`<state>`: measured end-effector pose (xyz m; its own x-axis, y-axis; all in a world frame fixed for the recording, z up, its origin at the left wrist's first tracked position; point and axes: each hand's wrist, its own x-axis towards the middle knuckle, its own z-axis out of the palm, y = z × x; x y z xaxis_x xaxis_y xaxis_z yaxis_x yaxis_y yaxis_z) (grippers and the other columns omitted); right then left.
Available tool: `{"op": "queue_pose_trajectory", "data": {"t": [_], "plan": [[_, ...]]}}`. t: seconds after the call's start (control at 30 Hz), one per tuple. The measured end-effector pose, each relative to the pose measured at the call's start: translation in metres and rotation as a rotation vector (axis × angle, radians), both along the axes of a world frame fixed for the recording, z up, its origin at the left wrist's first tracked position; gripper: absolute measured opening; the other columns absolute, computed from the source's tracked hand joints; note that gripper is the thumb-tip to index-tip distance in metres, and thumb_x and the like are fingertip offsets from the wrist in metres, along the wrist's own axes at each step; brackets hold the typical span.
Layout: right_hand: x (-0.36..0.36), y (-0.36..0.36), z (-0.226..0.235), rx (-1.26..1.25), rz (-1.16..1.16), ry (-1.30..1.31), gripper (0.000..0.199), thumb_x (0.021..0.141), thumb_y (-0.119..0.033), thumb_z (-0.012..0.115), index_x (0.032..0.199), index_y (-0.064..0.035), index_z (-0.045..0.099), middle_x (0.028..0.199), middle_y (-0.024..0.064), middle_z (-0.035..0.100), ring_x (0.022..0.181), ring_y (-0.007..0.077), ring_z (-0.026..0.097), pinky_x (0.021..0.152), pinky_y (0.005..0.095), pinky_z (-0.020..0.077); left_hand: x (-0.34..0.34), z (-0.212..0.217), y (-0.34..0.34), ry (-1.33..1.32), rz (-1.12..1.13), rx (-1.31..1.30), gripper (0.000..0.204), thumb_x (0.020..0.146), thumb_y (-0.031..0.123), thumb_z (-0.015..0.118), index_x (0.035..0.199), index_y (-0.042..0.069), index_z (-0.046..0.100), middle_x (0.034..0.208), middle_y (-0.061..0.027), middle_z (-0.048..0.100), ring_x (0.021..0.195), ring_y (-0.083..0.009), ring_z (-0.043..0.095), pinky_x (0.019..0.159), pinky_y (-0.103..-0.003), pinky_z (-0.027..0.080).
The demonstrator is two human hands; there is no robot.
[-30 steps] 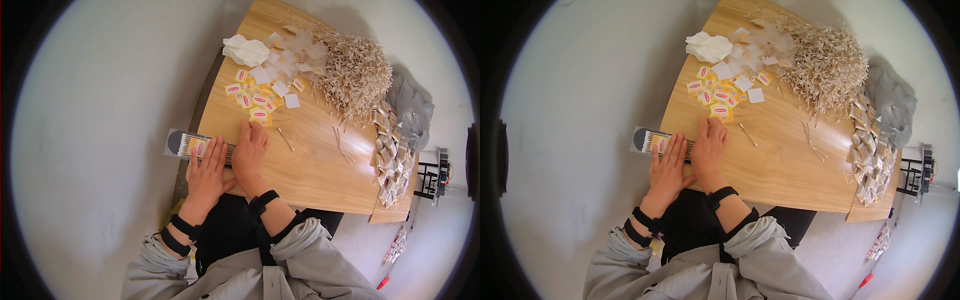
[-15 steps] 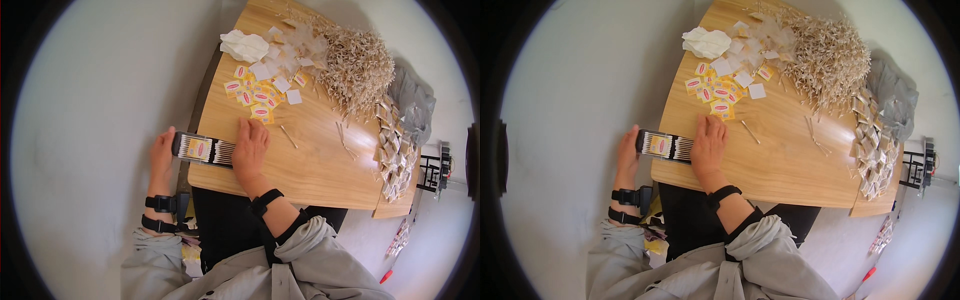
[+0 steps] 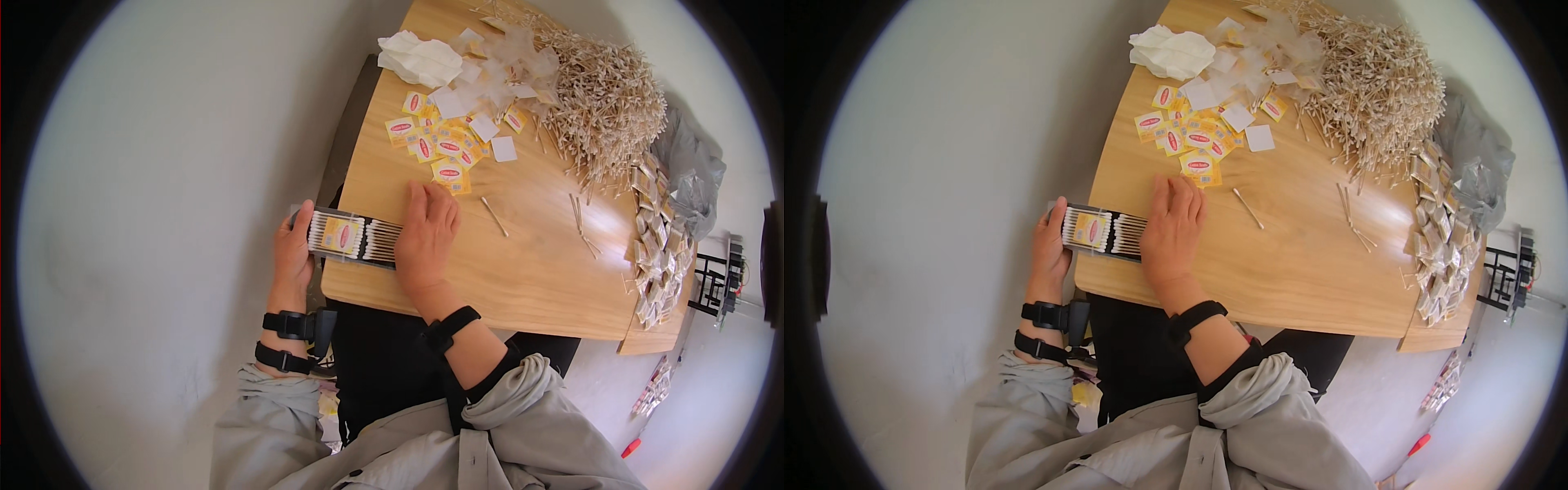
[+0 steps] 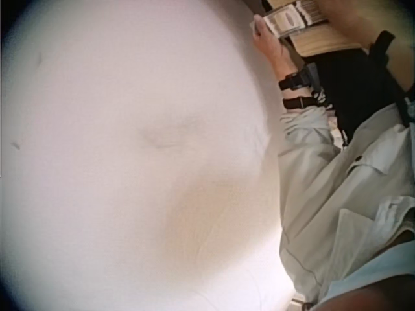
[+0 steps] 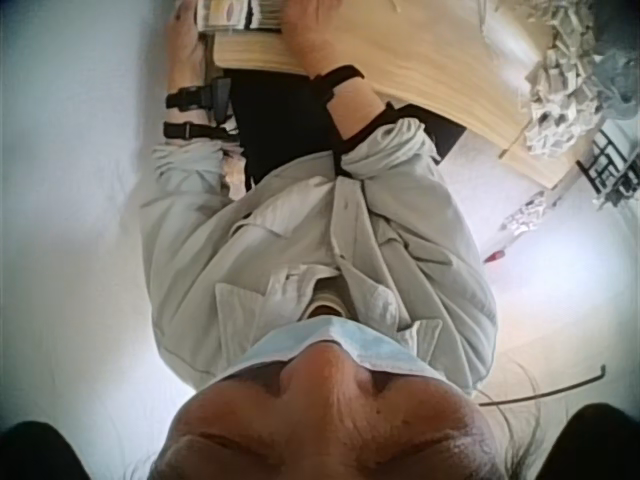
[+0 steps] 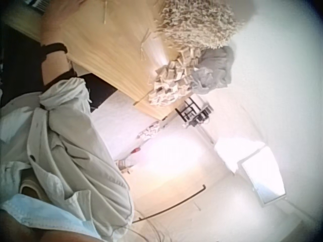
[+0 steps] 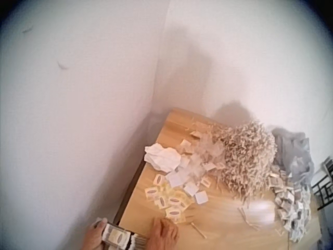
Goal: Sort and pack cotton swabs into small plastic bags and arrange them on a table.
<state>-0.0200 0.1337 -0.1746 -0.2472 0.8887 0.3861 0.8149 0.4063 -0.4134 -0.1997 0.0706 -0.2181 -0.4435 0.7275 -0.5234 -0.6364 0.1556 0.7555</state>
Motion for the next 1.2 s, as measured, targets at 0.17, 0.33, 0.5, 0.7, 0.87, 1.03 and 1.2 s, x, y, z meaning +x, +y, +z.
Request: {"op": "queue_pose_trajectory", "data": {"t": [0.17,0.33,0.5,0.7,0.87,1.03,1.2], "plan": [[-0.003,-0.002,0.000,-0.054,0.018,-0.012,0.040,0.084,-0.002,0.049,0.123,-0.0003,0.052,0.120,0.0143,0.049,0.121,0.0325,0.043,0.108,0.0449,0.0294,-0.003,-0.009,-0.003,-0.045,-0.019,0.047,0.025,0.090,0.030,0.069,0.091,0.006,0.063,0.082,-0.0005,0.064,0.072,-0.0090,0.060,0.069,-0.025,0.050],[-0.016,-0.002,0.001,-0.102,0.041,-0.001,0.042,0.084,-0.002,0.049,0.126,0.0004,0.049,0.123,0.0144,0.046,0.125,0.0317,0.041,0.111,0.0462,0.0274,-0.001,-0.003,0.001,0.048,0.010,0.015,0.024,0.091,0.030,0.069,0.088,0.007,0.063,0.080,0.0005,0.063,0.070,-0.0089,0.059,0.068,-0.024,0.049],[-0.035,-0.006,0.004,-0.143,0.056,0.001,0.044,0.083,-0.003,0.052,0.126,0.0012,0.049,0.126,0.0152,0.045,0.128,0.0329,0.039,0.111,0.0470,0.0268,0.001,0.014,0.002,0.171,0.007,0.030,0.026,0.091,0.029,0.069,0.088,0.005,0.063,0.079,0.0007,0.063,0.070,-0.0071,0.058,0.066,-0.024,0.048],[-0.031,-0.014,0.000,-0.308,0.038,0.565,0.047,0.084,0.002,0.047,0.131,0.0040,0.044,0.127,0.0193,0.042,0.129,0.0344,0.038,0.110,0.0419,0.0295,0.003,0.016,0.002,0.282,0.031,-0.033,0.028,0.090,0.030,0.070,0.090,0.002,0.065,0.079,0.0006,0.063,0.070,-0.0056,0.056,0.066,-0.023,0.047],[-0.019,-0.040,0.003,-0.464,-0.104,1.009,0.042,0.096,-0.005,0.041,0.136,0.0065,0.037,0.131,0.0196,0.038,0.128,0.0307,0.038,0.111,0.0381,0.0303,0.001,0.022,0.002,0.268,0.034,-0.058,0.031,0.090,0.031,0.070,0.091,0.000,0.065,0.079,0.0004,0.063,0.070,-0.0064,0.056,0.066,-0.023,0.047],[-0.037,-0.051,0.017,-0.545,0.002,0.987,0.046,0.101,-0.016,0.040,0.141,0.0073,0.031,0.132,0.0201,0.036,0.128,0.0307,0.037,0.112,0.0390,0.0277,0.000,0.021,0.002,0.265,0.011,-0.060,0.033,0.090,0.032,0.070,0.091,0.000,0.065,0.079,0.0002,0.063,0.070,-0.0064,0.055,0.065,-0.024,0.046],[-0.051,-0.053,0.014,-0.532,0.004,0.974,0.046,0.102,-0.018,0.036,0.141,0.0055,0.031,0.134,0.0173,0.035,0.130,0.0284,0.036,0.114,0.0382,0.0258,-0.002,0.020,-0.001,0.300,-0.020,-0.037,0.031,0.090,0.031,0.070,0.090,0.000,0.064,0.078,0.0011,0.062,0.068,-0.0055,0.054,0.063,-0.023,0.045]]}}
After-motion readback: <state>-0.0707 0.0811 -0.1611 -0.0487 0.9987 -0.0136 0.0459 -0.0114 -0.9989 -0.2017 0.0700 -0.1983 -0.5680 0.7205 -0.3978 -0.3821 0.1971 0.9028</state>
